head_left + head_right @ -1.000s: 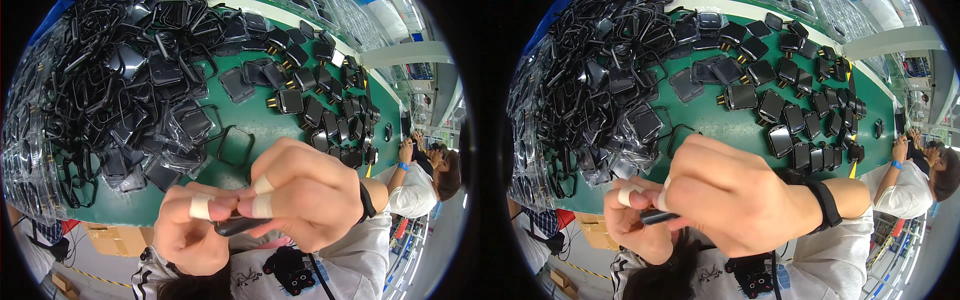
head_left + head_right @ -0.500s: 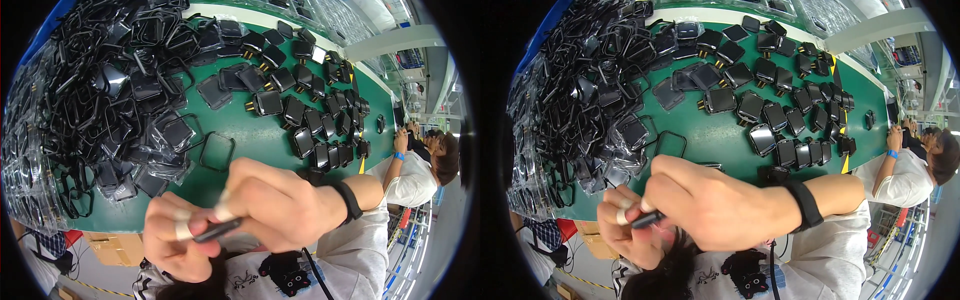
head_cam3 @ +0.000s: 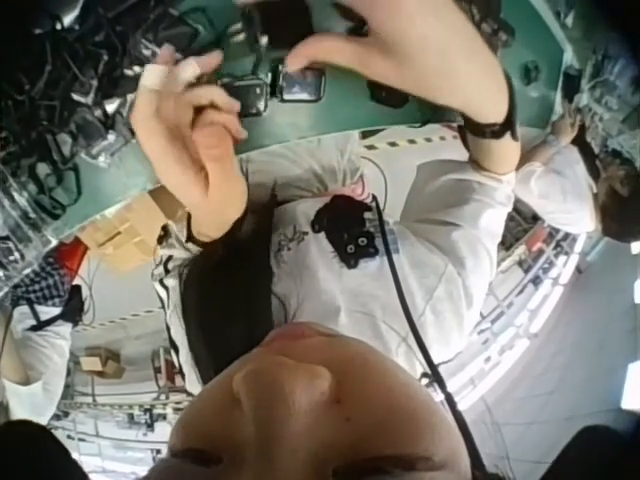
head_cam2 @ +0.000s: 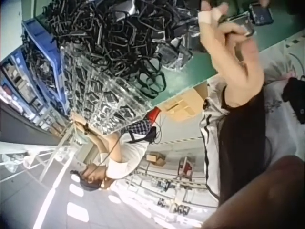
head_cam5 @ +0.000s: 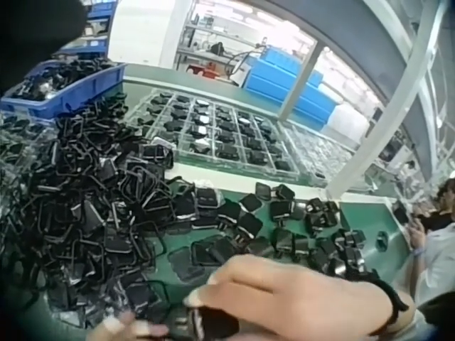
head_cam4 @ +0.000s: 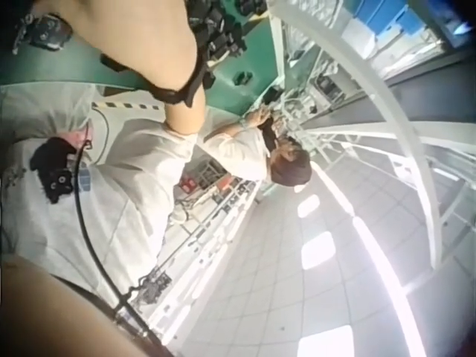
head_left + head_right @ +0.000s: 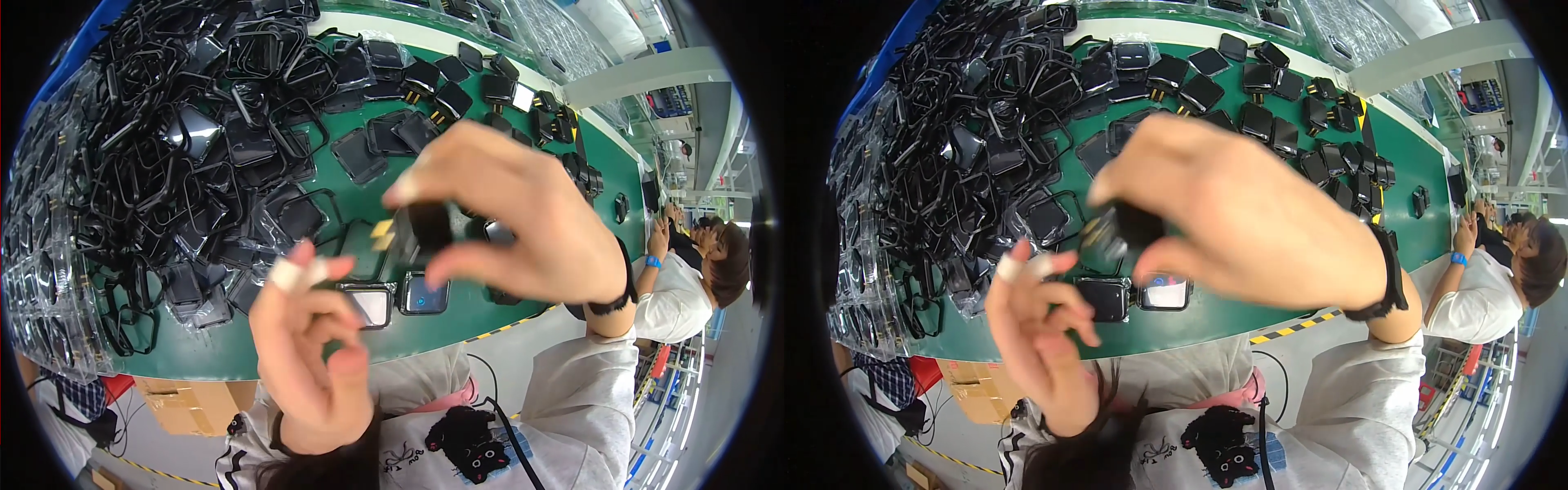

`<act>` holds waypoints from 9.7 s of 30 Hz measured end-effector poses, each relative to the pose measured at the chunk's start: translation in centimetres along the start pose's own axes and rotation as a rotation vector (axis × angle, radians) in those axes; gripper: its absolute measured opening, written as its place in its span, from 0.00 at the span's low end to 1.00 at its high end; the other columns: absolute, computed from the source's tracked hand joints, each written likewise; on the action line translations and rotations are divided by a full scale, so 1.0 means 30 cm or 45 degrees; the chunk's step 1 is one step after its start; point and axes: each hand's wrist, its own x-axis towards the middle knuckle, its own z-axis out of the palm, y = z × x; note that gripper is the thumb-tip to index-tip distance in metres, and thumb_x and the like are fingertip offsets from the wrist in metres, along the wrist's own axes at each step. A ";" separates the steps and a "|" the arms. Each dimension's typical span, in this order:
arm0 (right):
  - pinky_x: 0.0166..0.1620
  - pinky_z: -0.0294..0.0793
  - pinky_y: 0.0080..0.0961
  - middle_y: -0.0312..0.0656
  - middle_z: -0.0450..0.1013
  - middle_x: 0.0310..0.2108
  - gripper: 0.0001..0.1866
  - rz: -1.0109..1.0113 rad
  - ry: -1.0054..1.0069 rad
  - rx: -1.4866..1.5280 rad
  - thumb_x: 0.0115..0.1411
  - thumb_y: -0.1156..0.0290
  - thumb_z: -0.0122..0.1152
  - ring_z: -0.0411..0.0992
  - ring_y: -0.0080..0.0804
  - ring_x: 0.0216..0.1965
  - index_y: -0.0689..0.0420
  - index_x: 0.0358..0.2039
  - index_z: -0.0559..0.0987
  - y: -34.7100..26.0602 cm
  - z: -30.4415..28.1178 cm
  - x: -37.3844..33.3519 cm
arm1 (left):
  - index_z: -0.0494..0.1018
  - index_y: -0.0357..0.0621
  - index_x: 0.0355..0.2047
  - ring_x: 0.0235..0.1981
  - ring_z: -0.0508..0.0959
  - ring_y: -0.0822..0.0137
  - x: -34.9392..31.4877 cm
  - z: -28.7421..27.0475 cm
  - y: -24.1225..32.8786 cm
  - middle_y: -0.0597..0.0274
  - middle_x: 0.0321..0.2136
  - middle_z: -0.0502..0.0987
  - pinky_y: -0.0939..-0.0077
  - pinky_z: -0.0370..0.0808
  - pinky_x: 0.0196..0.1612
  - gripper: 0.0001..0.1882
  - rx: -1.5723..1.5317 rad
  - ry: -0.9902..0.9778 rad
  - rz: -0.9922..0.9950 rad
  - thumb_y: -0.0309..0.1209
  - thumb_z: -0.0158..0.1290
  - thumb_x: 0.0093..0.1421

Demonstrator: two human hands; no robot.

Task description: The person picks up a smartwatch, peels a protective film from the screen, and presses the watch into a plastic frame by hand. They repeat this process for several smartwatches, placing the assembled units onto the table.

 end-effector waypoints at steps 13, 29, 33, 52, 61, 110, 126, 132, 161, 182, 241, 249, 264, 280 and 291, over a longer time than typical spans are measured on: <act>0.34 0.71 0.27 0.50 0.68 0.37 0.08 -0.317 -0.153 0.375 0.47 0.79 0.64 0.71 0.40 0.32 0.65 0.27 0.74 0.006 0.012 0.060 | 0.58 0.28 0.54 0.46 0.75 0.48 0.033 -0.065 0.020 0.37 0.50 0.66 0.61 0.78 0.43 0.35 -0.206 0.265 -0.204 0.33 0.62 0.52; 0.29 0.71 0.24 0.48 0.69 0.33 0.13 -0.213 0.080 0.650 0.48 0.75 0.67 0.71 0.36 0.27 0.66 0.32 0.75 -0.066 0.116 0.027 | 0.60 0.28 0.54 0.45 0.75 0.63 -0.020 -0.096 -0.016 0.48 0.43 0.75 0.73 0.76 0.44 0.36 -0.195 -0.264 -0.273 0.33 0.63 0.51; 0.32 0.72 0.24 0.47 0.70 0.35 0.17 -0.224 0.030 0.481 0.45 0.75 0.68 0.71 0.37 0.31 0.65 0.36 0.74 0.012 0.072 0.060 | 0.61 0.26 0.53 0.48 0.74 0.55 -0.007 -0.070 -0.044 0.36 0.46 0.71 0.66 0.72 0.50 0.29 -0.608 -0.204 -0.075 0.22 0.59 0.53; 0.34 0.74 0.36 0.44 0.70 0.33 0.13 -0.559 0.411 0.118 0.37 0.85 0.64 0.71 0.42 0.33 0.62 0.27 0.76 0.051 0.061 0.090 | 0.53 0.30 0.59 0.37 0.76 0.61 0.031 -0.071 0.006 0.51 0.39 0.69 0.67 0.76 0.43 0.41 -0.478 0.034 -0.106 0.19 0.62 0.47; 0.32 0.78 0.28 0.44 0.69 0.32 0.09 -0.712 0.547 0.415 0.37 0.85 0.67 0.72 0.42 0.35 0.63 0.21 0.76 -0.019 0.074 -0.003 | 0.60 0.39 0.45 0.31 0.77 0.62 0.022 -0.097 -0.021 0.53 0.39 0.68 0.71 0.77 0.39 0.35 0.334 0.080 0.292 0.17 0.67 0.37; 0.25 0.67 0.23 0.48 0.68 0.28 0.10 -0.296 0.296 0.776 0.44 0.85 0.64 0.68 0.35 0.24 0.67 0.30 0.76 -0.122 0.164 -0.038 | 0.70 0.37 0.32 0.26 0.75 0.66 0.017 -0.033 -0.044 0.54 0.29 0.74 0.80 0.71 0.29 0.10 -0.150 -0.018 0.476 0.22 0.60 0.50; 0.40 0.69 0.28 0.40 0.69 0.37 0.23 0.179 0.169 -0.452 0.40 0.76 0.70 0.69 0.36 0.38 0.59 0.39 0.73 0.137 -0.017 -0.045 | 0.73 0.36 0.40 0.35 0.72 0.59 0.104 0.091 -0.050 0.53 0.39 0.72 0.72 0.71 0.35 0.19 0.936 -0.150 0.345 0.24 0.62 0.46; 0.34 0.69 0.24 0.41 0.67 0.36 0.20 0.205 0.076 -0.022 0.41 0.77 0.69 0.68 0.34 0.35 0.60 0.37 0.74 0.093 -0.049 -0.024 | 0.69 0.36 0.46 0.47 0.70 0.56 0.105 0.050 -0.026 0.50 0.48 0.70 0.71 0.72 0.37 0.24 0.926 -0.169 0.333 0.29 0.61 0.49; 0.37 0.74 0.27 0.50 0.70 0.38 0.09 -0.215 0.126 0.820 0.47 0.82 0.64 0.72 0.40 0.39 0.65 0.30 0.75 -0.048 0.112 0.043 | 0.61 0.23 0.52 0.48 0.74 0.56 0.035 -0.072 0.020 0.40 0.47 0.71 0.66 0.74 0.49 0.26 -0.570 -0.064 -0.328 0.11 0.52 0.52; 0.42 0.73 0.34 0.48 0.71 0.40 0.21 0.023 0.091 -0.194 0.40 0.84 0.64 0.71 0.45 0.41 0.62 0.38 0.74 0.137 0.020 0.055 | 0.58 0.42 0.47 0.36 0.73 0.66 0.047 -0.091 -0.029 0.53 0.40 0.67 0.72 0.76 0.38 0.38 -0.197 -0.305 0.034 0.17 0.67 0.38; 0.29 0.68 0.17 0.46 0.71 0.34 0.15 0.010 0.317 0.854 0.45 0.87 0.65 0.70 0.23 0.24 0.65 0.35 0.77 -0.060 0.050 -0.044 | 0.62 0.31 0.48 0.53 0.68 0.58 0.083 0.030 0.039 0.43 0.51 0.66 0.68 0.71 0.51 0.25 -0.364 -0.231 -0.122 0.13 0.53 0.48; 0.32 0.68 0.16 0.44 0.67 0.38 0.15 0.065 0.302 0.765 0.45 0.85 0.65 0.69 0.21 0.31 0.62 0.35 0.77 -0.056 0.064 -0.041 | 0.61 0.27 0.51 0.53 0.69 0.57 0.075 0.002 0.052 0.43 0.52 0.65 0.68 0.72 0.53 0.31 -0.359 -0.304 -0.325 0.08 0.55 0.44; 0.34 0.73 0.28 0.49 0.72 0.33 0.13 -0.221 0.334 0.734 0.48 0.81 0.65 0.72 0.39 0.31 0.66 0.36 0.75 -0.073 0.108 -0.037 | 0.72 0.29 0.39 0.36 0.78 0.64 0.028 0.016 0.003 0.51 0.37 0.73 0.75 0.77 0.41 0.18 -0.227 -0.012 -0.020 0.07 0.53 0.46; 0.31 0.71 0.29 0.48 0.72 0.32 0.11 -0.313 0.443 0.757 0.48 0.79 0.66 0.71 0.36 0.28 0.65 0.33 0.76 -0.084 0.140 -0.072 | 0.75 0.33 0.33 0.27 0.79 0.61 0.045 0.018 -0.010 0.48 0.31 0.75 0.79 0.76 0.27 0.14 0.045 -0.067 0.578 0.10 0.53 0.45; 0.33 0.72 0.29 0.46 0.72 0.32 0.10 -0.165 0.368 0.592 0.48 0.78 0.66 0.72 0.39 0.30 0.65 0.31 0.75 -0.099 0.123 -0.102 | 0.74 0.35 0.38 0.30 0.77 0.60 0.017 0.011 0.040 0.48 0.33 0.75 0.75 0.75 0.29 0.17 0.583 -0.136 0.423 0.12 0.54 0.47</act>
